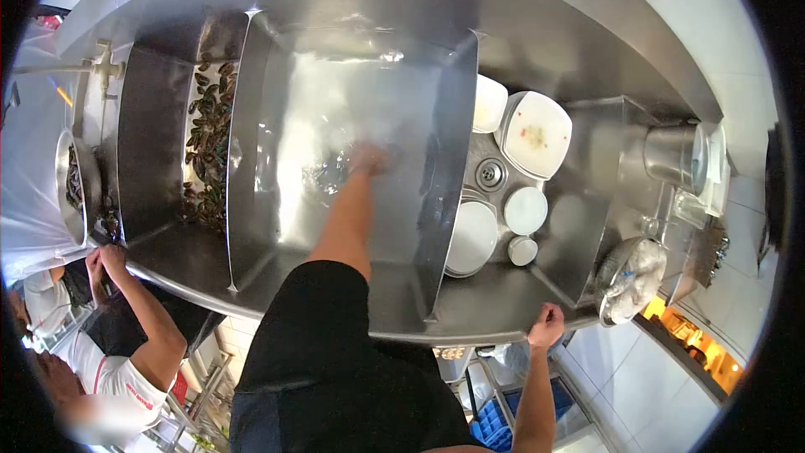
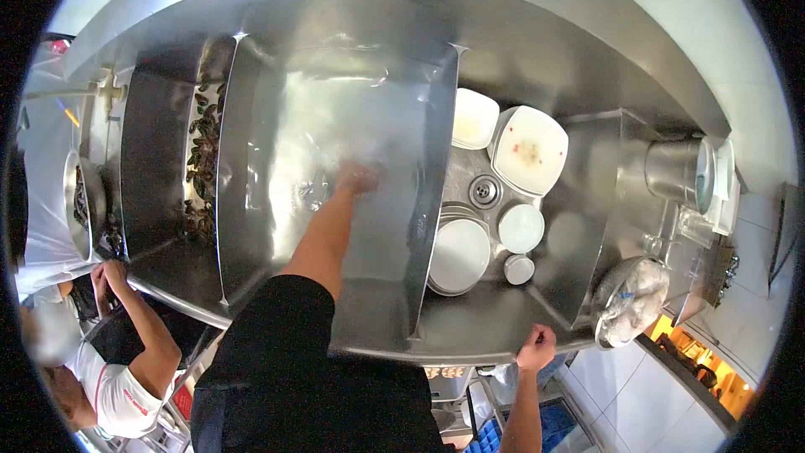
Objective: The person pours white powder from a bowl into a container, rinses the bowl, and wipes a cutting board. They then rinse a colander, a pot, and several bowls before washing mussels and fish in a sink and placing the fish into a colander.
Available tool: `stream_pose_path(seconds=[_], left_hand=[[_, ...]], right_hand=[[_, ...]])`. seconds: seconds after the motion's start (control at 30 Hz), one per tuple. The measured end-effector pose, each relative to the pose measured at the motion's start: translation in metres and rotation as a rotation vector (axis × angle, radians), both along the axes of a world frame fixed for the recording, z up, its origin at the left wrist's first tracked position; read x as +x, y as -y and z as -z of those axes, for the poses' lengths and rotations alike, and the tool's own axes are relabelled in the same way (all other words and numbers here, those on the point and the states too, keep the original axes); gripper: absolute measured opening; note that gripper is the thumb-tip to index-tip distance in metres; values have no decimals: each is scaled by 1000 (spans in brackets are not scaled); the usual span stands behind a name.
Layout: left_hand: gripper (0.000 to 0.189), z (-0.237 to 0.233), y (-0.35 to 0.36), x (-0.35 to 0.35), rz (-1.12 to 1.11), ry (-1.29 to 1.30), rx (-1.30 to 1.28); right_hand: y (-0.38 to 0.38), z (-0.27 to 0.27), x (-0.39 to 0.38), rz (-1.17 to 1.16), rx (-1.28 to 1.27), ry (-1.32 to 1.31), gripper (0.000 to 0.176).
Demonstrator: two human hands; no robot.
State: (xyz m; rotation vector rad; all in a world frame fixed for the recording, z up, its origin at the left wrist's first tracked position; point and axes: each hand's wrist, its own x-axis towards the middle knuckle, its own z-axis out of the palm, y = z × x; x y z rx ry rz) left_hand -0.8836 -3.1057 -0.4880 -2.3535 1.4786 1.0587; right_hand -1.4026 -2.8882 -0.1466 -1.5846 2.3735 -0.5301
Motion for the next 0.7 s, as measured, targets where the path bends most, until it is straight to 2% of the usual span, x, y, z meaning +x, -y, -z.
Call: stream_pose_path(seconds=[0.03, 0.1, 0.13, 0.2, 0.27, 0.37, 0.43, 0.47, 0.5, 0.53, 0.6, 0.7], left_hand=[[55, -7, -17, -10, -8, 61, -86], [49, -12, -38, -14, -58, -12, -154], [47, 25, -53, -6, -100, -147, -130], [43, 7, -58, -1, -75, -267, -43], [39, -99, -60, 5, 61, -242, 99], [35, -132, -89, 11, -19, -350, -38], [26, -103, -107, 23, 315, -98, -148], [22, -164, -108, 27, 623, -114, -314], [23, -117, -134, 49, 322, -596, -790], [24, -123, -133, 56, 235, -673, -642], [20, -197, -128, 54, 513, 17, -513], [20, -281, -121, 47, -109, -320, -547]], right_hand=[[-1, -2, -1, 42, 72, -37, 17], [1, -3, 2, 60, 99, -23, 17], [1, -5, 1, 66, 112, -15, 17], [2, -6, 4, 62, 118, -21, 19], [2, -8, 4, 51, 113, -45, 20], [-4, -3, -2, 23, 86, -68, 19], [-5, 8, -12, -7, 84, -74, 17], [0, -4, 0, 20, 81, -32, 16], [-3, 5, -4, 87, 99, 12, 17], [1, 1, -4, 42, 180, -75, 17], [5, -30, 12, 20, 44, -60, 16], [2, -26, 4, 13, 18, -21, 16]])
